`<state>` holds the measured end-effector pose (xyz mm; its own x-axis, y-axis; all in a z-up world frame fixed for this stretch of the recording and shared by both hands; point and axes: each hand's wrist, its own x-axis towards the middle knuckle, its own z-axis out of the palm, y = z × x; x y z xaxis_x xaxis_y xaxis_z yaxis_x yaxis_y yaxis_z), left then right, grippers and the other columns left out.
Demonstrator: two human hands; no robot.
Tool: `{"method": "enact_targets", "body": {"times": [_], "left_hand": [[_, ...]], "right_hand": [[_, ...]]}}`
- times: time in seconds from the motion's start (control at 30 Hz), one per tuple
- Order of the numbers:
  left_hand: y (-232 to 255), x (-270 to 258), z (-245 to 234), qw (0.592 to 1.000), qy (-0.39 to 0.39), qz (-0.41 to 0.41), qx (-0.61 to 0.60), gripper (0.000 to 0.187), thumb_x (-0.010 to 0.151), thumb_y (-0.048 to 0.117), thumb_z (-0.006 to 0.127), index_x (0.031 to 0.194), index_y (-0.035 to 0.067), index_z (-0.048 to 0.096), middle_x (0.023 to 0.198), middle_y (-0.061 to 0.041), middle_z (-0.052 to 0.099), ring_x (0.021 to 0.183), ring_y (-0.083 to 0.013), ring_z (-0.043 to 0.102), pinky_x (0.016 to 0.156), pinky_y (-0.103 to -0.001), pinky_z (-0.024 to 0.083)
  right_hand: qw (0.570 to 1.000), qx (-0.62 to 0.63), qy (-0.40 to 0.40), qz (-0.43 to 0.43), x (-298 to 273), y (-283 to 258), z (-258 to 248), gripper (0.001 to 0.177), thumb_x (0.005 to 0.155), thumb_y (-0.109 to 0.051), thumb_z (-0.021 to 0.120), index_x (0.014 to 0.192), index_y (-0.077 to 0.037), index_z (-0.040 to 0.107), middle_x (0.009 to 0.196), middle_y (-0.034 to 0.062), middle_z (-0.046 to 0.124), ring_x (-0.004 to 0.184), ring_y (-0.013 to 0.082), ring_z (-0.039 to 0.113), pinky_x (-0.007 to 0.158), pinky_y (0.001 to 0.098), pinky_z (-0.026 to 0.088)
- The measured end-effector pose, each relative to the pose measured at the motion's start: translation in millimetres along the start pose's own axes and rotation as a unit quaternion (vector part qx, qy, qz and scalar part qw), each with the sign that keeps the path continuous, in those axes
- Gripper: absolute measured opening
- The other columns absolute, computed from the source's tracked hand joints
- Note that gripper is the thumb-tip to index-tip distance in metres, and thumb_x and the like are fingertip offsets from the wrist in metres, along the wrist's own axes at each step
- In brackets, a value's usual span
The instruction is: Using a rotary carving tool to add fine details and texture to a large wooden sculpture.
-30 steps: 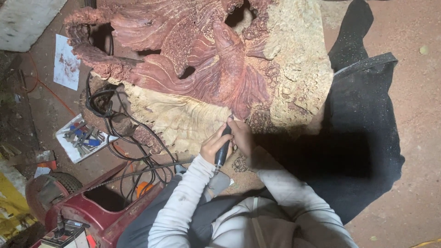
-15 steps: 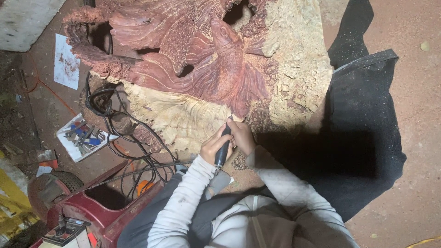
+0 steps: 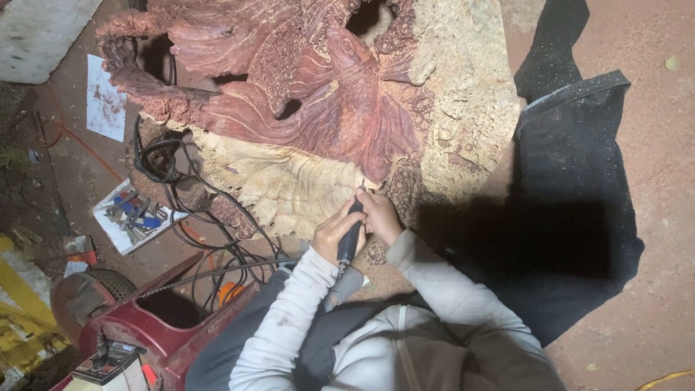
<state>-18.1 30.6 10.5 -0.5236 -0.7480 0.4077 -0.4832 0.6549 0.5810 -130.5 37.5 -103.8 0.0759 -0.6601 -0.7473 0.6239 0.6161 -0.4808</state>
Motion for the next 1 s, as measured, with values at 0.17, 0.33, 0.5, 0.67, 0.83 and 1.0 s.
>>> {"method": "enact_targets", "body": {"times": [0.17,0.33,0.5,0.67,0.83,1.0], "left_hand": [[5,1,-3,1.0,-0.008,-0.017,0.005,0.021,0.078,0.011,0.075,0.099,0.014,0.076,0.118,-0.022,0.074,0.1,-0.0327,0.075,0.079,-0.038,0.062],[13,4,-3,0.999,-0.013,-0.031,0.01,0.023,0.077,0.012,0.075,0.099,0.015,0.076,0.117,-0.022,0.074,0.097,-0.0331,0.075,0.077,-0.039,0.063],[23,8,-5,0.999,-0.017,-0.043,0.019,0.023,0.077,0.013,0.075,0.1,0.016,0.076,0.117,-0.021,0.075,0.097,-0.0324,0.075,0.078,-0.038,0.063],[22,3,-4,0.998,-0.022,-0.05,0.033,0.025,0.076,0.013,0.076,0.1,0.017,0.076,0.114,-0.019,0.076,0.093,-0.031,0.076,0.077,-0.036,0.063],[27,0,-2,0.998,-0.017,-0.05,0.03,0.024,0.076,0.014,0.076,0.1,0.016,0.076,0.117,-0.019,0.075,0.096,-0.0307,0.076,0.078,-0.036,0.063],[35,-1,-3,0.998,-0.014,-0.047,0.027,0.024,0.076,0.014,0.076,0.1,0.017,0.076,0.117,-0.019,0.075,0.098,-0.0301,0.075,0.079,-0.035,0.062]], "right_hand": [[1.0,-0.004,0.006,0.018,-7,-2,3,0.039,0.1,-0.039,0.062,0.1,-0.001,0.071,0.062,0.0092,0.066,0.045,0.0197,0.068,0.037,0.0327,0.059],[1.0,0.001,0.009,0.03,-8,2,1,0.041,0.099,-0.042,0.064,0.103,-0.002,0.07,0.064,0.0053,0.062,0.05,0.02,0.07,0.039,0.0325,0.06],[1.0,0.003,0.004,0.029,-15,2,-2,0.042,0.1,-0.042,0.063,0.103,-0.001,0.07,0.066,0.0024,0.061,0.055,0.0209,0.072,0.045,0.0354,0.062],[0.999,0.017,-0.001,0.032,-17,7,-6,0.042,0.1,-0.041,0.064,0.105,0.001,0.069,0.064,-0.0006,0.055,0.054,0.0227,0.072,0.047,0.0383,0.062],[0.999,0.014,-0.005,0.041,-19,7,-8,0.042,0.099,-0.044,0.063,0.107,-0.003,0.068,0.067,-0.0001,0.057,0.059,0.0219,0.074,0.049,0.0382,0.063],[0.999,0.016,-0.005,0.04,-17,15,-13,0.04,0.099,-0.043,0.065,0.106,-0.004,0.069,0.068,0.0,0.059,0.06,0.0215,0.074,0.05,0.0393,0.063]]}}
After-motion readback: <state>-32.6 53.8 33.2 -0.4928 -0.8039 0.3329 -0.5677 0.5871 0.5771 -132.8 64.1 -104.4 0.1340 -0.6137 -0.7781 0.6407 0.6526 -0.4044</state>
